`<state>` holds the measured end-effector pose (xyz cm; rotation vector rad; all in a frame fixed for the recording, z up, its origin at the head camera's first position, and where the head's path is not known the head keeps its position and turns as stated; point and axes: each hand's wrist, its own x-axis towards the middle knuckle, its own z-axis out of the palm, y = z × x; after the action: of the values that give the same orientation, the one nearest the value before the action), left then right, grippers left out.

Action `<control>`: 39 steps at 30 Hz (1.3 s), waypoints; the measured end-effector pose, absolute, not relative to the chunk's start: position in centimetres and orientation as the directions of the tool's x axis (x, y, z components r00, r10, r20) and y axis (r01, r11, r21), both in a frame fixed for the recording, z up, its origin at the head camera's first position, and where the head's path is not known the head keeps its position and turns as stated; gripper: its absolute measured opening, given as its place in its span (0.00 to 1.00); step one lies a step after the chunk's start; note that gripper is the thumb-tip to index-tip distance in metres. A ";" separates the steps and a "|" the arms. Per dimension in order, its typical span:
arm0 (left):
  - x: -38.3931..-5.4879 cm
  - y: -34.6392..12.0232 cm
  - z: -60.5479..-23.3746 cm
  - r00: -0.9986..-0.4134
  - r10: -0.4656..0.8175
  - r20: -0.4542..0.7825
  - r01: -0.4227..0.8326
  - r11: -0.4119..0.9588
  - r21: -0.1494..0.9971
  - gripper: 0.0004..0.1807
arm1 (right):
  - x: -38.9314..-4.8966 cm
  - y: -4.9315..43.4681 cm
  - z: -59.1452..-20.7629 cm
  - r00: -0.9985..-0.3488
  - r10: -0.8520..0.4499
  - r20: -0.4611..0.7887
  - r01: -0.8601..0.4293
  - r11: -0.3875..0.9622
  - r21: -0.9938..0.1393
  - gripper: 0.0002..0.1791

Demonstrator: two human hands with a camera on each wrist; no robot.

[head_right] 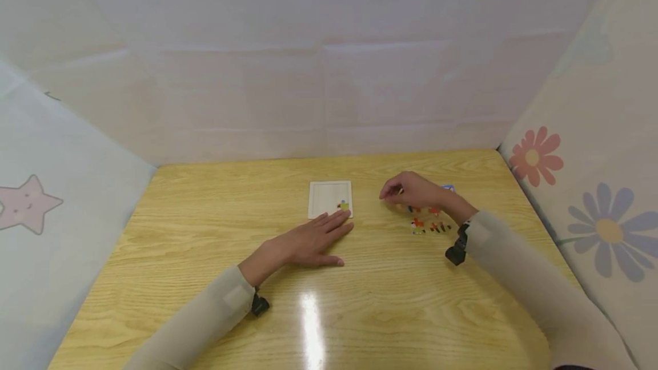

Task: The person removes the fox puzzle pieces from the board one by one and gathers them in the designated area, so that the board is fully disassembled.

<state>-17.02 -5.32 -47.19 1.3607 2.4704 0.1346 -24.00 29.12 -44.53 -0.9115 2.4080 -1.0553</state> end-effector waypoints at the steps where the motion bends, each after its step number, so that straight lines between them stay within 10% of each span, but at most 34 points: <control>1: -17.0 -5.3 -47.2 -0.497 0.837 -0.228 0.808 0.542 0.231 0.50 | -24.3 28.6 -44.7 -0.723 -0.689 -0.056 -0.428 0.509 -0.747 0.09; 39: -17.3 -6.6 -46.8 -0.521 0.822 -0.231 0.792 0.566 0.227 0.48 | -26.8 19.5 -46.8 -0.693 -0.719 -0.046 -0.522 0.545 -0.656 0.11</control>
<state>-17.31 -6.57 -46.78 1.3257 2.4914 0.1336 -26.84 19.47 -46.81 -1.0264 2.4749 -0.8994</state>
